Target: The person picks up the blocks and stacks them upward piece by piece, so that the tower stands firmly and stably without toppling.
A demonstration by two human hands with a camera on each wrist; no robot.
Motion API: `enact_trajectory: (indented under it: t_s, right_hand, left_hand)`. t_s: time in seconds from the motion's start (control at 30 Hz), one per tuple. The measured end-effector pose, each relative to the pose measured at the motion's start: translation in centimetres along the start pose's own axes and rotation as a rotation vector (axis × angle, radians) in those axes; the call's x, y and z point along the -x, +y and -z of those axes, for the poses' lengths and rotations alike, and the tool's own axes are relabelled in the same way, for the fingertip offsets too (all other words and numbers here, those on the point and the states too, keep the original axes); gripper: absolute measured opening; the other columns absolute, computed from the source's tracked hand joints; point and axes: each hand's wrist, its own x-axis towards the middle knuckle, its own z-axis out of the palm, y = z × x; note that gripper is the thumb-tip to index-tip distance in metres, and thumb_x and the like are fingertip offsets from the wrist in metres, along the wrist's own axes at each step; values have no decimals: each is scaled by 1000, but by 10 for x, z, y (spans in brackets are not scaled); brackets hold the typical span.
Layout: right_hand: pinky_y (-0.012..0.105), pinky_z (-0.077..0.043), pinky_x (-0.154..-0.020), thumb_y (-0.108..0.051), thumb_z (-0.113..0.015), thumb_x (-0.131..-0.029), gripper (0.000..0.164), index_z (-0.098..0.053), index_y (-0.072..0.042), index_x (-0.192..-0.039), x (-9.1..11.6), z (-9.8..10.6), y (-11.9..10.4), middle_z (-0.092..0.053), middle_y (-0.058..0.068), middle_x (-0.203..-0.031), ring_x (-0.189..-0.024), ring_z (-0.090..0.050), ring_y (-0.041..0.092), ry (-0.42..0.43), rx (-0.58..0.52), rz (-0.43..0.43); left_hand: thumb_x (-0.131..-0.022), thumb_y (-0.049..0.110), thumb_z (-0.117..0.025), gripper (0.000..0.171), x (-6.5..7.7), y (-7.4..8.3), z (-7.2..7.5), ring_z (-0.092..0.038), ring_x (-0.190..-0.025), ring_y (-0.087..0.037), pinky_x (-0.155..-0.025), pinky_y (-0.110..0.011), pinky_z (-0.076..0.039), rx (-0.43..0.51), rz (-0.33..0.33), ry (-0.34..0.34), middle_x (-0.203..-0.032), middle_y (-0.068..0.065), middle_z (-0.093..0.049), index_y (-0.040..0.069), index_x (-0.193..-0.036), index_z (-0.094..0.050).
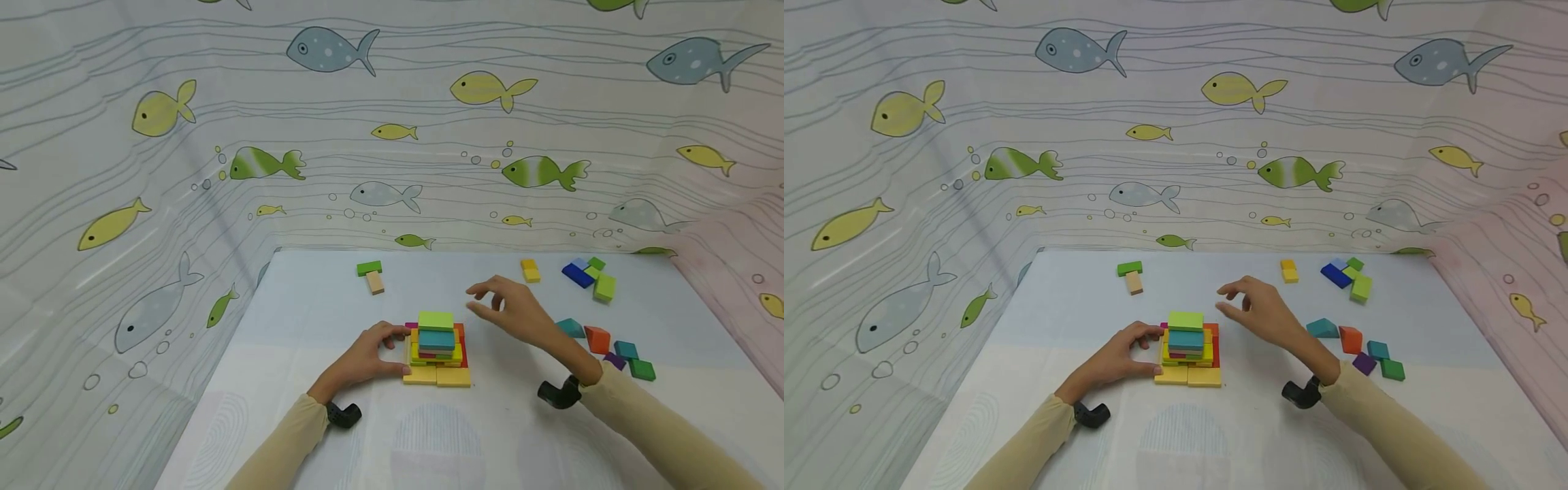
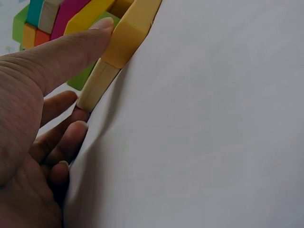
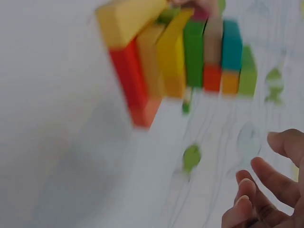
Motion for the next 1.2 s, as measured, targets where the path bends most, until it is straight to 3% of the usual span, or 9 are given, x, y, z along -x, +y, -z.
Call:
enact_trajectory:
  t_s: [0.13, 0.4, 0.57, 0.67, 0.8, 1.0, 1.2]
  right_hand:
    - [31, -50, -63, -29, -73, -98, 31, -73, -9, -122, 4, 24, 47, -71, 9, -109, -82, -60, 22, 80, 22, -112]
    - [40, -48, -67, -30, -69, -99, 48, -63, 6, -129, 35, 74, 142, -65, 27, -109, -94, -59, 40, 196, 176, -469]
    - [52, -49, -72, -44, -71, -94, 77, -48, 16, -135, 53, 97, 171, -53, 39, -124, -102, -51, 52, 138, 217, -777]
    - [54, -47, -78, -48, -71, -93, 84, -45, 19, -136, 58, 102, 179, -47, 41, -131, -107, -47, 53, 79, 200, -871]
    - [50, -47, -77, -41, -72, -93, 76, -49, 20, -132, 58, 100, 184, -50, 40, -127, -104, -48, 50, 55, 201, -896]
    - [51, -45, -77, -31, -68, -96, 62, -54, 21, -128, 58, 98, 185, -55, 38, -122, -102, -49, 49, 100, 187, -866]
    - [57, -42, -84, -31, -68, -97, 59, -57, 17, -129, 55, 93, 175, -57, 37, -126, -110, -46, 51, 179, 157, -763]
  left_hand:
    - [-80, 52, -86, 73, 0, 0, 0, -51, -104, -13, -93, -38, -41, -3, 9, 0, -125, 12, -56, 29, -143, -57]
    - [-81, 50, -86, 73, 0, 1, 0, -50, -104, -13, -93, -38, -40, -3, -6, -7, -126, 9, -56, 26, -144, -56]
    - [-82, 48, -86, 73, 0, 1, 0, -51, -103, -14, -92, -36, -43, -3, -14, 1, -126, 8, -57, 25, -144, -57]
    - [-82, 48, -86, 73, 0, 1, 0, -51, -104, -14, -92, -36, -43, -3, -13, 1, -127, 8, -57, 25, -144, -57]
    - [-82, 49, -86, 72, 0, 1, 0, -51, -104, -14, -92, -37, -42, 3, -6, -5, -127, 9, -56, 27, -144, -56]
    - [-83, 47, -86, 72, 0, 2, -1, -51, -103, -14, -92, -37, -41, 2, -6, -4, -126, 8, -56, 26, -144, -56]
    - [-82, 46, -87, 72, 0, 3, 0, -51, -103, -15, -92, -40, -40, 6, -11, 0, -125, 6, -57, 25, -144, -57]
